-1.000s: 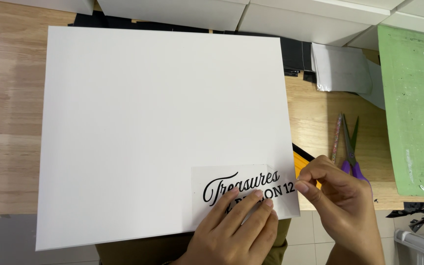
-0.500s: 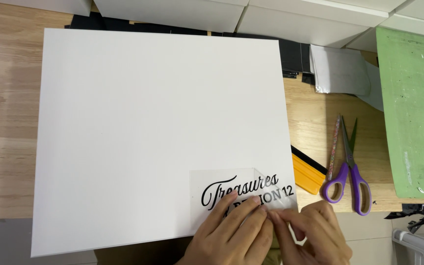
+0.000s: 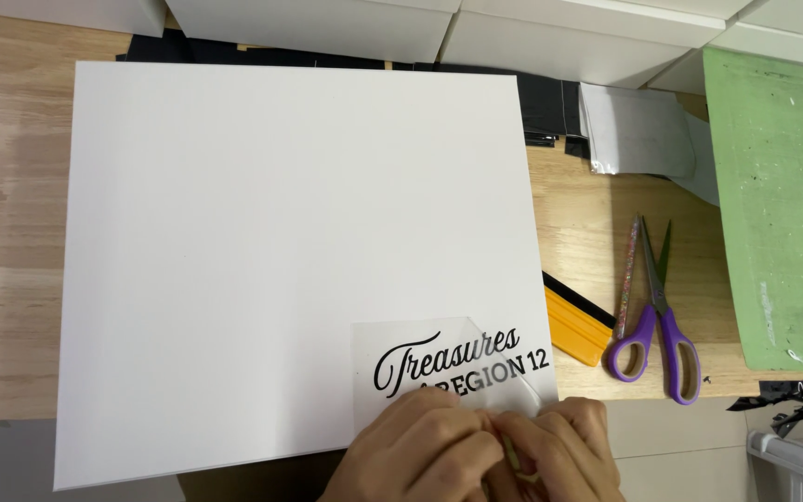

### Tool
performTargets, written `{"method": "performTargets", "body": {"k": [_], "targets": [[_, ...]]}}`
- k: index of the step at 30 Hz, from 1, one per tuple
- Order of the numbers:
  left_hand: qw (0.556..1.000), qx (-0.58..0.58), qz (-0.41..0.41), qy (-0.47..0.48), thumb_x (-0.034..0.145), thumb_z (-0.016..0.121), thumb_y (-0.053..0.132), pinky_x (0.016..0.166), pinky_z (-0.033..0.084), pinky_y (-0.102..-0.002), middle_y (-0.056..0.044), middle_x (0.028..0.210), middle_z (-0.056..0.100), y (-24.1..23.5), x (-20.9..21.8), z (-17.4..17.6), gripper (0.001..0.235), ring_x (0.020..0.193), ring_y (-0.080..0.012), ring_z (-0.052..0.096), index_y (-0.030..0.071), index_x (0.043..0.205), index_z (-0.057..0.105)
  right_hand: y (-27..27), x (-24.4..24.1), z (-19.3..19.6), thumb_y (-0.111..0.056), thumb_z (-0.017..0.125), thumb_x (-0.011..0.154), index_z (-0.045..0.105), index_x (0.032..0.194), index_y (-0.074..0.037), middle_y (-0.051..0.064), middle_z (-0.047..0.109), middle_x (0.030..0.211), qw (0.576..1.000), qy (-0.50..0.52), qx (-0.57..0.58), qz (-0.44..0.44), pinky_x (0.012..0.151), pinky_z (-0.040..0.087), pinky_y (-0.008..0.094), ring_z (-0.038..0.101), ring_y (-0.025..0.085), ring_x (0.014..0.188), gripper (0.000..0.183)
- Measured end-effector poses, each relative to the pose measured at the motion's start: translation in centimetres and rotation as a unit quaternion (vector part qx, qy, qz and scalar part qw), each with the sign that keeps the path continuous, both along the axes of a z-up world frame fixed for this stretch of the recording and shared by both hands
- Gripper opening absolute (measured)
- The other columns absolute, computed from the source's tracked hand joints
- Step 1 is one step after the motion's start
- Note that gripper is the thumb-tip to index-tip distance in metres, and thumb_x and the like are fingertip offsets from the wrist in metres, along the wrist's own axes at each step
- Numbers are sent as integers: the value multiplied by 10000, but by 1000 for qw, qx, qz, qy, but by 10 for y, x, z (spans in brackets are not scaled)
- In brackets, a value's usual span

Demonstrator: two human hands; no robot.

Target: Applying a vinyl decal to a white box using a squeegee and peeling off the transfer tape

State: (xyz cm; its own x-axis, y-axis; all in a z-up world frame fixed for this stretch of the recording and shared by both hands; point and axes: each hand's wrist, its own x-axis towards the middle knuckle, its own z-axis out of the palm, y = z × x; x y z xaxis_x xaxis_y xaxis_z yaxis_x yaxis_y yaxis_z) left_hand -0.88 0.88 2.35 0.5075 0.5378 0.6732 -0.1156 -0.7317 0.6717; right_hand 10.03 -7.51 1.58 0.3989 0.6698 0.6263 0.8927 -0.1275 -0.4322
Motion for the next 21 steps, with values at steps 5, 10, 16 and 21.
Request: {"method": "performTargets", "body": {"k": [5,10,16,21], "targets": [[993,-114,37,7,1020,540,191,606,551,-291,-87,850,690,-7,-3,7,179,653,-192,638,49,956,627,7,-13,2,-340,512,910,700,770,-74,-44,592,556,1000,2,10,-15,586,337,276,426,149,572,354],[976,-212,3,41,1000,576,264,622,539,-236,-33,836,673,-7,-13,4,170,654,-127,607,112,985,651,15,-24,4,-346,433,935,620,682,-72,-25,512,516,999,-7,20,-38,562,322,296,405,167,574,418],[960,-277,-11,24,966,622,260,627,530,-229,-38,849,666,-8,-15,5,142,665,-120,586,121,946,644,19,-34,13,-291,407,971,614,715,-56,-5,610,575,998,48,-2,-32,562,395,265,478,179,599,404],[964,-266,15,-15,978,594,283,606,505,-225,-41,797,652,-8,-13,9,195,658,-119,575,106,912,643,16,-36,-1,-360,405,974,586,714,-60,-2,570,553,997,68,20,-28,530,359,255,460,170,585,436]]}}
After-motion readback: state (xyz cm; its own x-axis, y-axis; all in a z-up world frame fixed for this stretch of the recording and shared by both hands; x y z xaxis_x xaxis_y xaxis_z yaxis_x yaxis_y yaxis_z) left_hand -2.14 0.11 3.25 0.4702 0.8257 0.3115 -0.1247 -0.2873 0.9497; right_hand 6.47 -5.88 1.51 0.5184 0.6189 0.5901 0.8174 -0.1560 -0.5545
